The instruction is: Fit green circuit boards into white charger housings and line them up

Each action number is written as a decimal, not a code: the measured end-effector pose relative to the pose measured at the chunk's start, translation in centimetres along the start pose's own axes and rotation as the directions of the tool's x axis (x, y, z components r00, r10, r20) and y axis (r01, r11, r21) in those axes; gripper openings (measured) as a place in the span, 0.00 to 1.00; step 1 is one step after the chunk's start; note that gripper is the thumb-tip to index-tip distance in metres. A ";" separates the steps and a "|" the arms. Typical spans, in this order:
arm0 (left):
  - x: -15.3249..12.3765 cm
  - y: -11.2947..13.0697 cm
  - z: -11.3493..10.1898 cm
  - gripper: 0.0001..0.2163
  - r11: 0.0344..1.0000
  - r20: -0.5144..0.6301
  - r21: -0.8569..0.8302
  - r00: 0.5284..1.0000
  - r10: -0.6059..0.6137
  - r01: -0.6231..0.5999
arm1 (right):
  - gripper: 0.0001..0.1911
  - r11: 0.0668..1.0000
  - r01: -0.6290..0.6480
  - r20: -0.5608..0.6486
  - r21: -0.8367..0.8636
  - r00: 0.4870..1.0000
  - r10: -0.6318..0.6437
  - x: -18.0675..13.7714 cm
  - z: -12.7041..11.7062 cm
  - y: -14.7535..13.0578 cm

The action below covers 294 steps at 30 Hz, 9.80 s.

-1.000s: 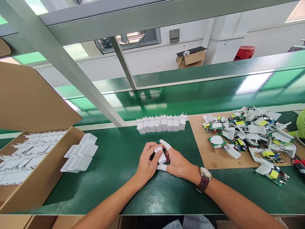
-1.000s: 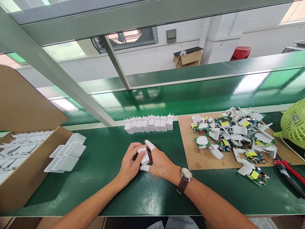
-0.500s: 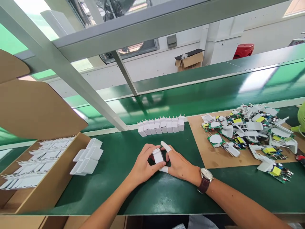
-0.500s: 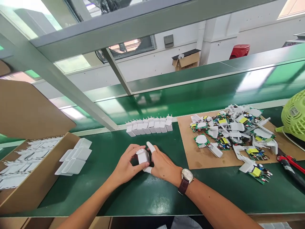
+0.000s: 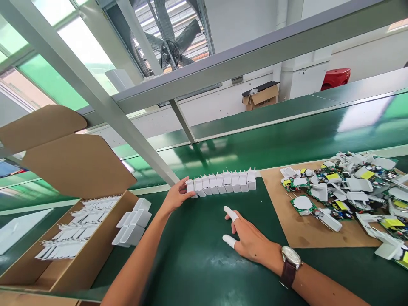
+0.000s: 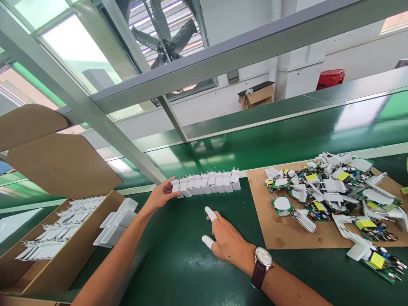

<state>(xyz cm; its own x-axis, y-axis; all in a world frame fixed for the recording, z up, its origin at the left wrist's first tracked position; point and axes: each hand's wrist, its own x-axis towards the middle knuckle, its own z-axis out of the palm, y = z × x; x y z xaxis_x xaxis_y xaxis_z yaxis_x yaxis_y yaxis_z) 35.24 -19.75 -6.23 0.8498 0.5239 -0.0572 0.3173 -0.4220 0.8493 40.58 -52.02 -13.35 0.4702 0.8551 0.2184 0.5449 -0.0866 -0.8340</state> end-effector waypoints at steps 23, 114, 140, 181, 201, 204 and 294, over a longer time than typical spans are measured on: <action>-5.0 -0.3 -13.4 0.18 0.626 -0.387 0.711 0.921 -0.033 0.321 | 0.22 0.980 0.049 0.097 -0.193 0.995 -0.031 -0.2 -1.2 -1.0; -10.5 -1.1 9.2 0.35 0.711 0.134 0.105 0.719 0.682 -0.695 | 0.32 0.756 0.245 -0.096 -0.607 0.922 -0.376 -0.5 -3.5 -3.0; -11.0 -0.7 9.6 0.38 0.840 0.365 -0.032 0.776 0.514 -0.542 | 0.25 0.886 0.276 -0.079 -0.373 0.942 -0.326 -0.3 -3.6 -1.9; -10.9 -0.7 10.4 0.25 0.779 0.041 -0.087 0.779 0.626 -0.622 | 0.20 0.877 0.289 0.019 -0.383 0.952 -0.305 0.8 -1.5 0.1; -10.8 -1.1 10.3 0.21 0.869 0.096 -0.209 0.875 0.475 -0.449 | 0.22 0.969 0.188 -0.005 -0.158 0.981 -0.192 1.4 -2.3 -0.2; -10.8 -1.1 10.1 0.21 0.878 0.112 -0.206 0.881 0.461 -0.433 | 0.20 0.975 0.181 0.046 -0.125 0.983 -0.177 1.4 -2.3 0.0; -12.8 3.9 8.9 0.05 0.425 0.364 0.470 0.609 0.705 -0.773 | 0.57 0.977 -0.078 0.087 0.197 0.994 0.062 1.3 -0.7 1.3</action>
<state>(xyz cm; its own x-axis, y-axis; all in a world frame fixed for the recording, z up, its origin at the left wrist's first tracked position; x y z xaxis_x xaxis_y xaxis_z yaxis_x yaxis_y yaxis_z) 29.35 -34.72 -6.83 0.8942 -0.2476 0.3730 -0.3244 -0.9325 0.1587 42.42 -51.42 -13.81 0.4408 0.8894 0.1215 0.3589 -0.0506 -0.9320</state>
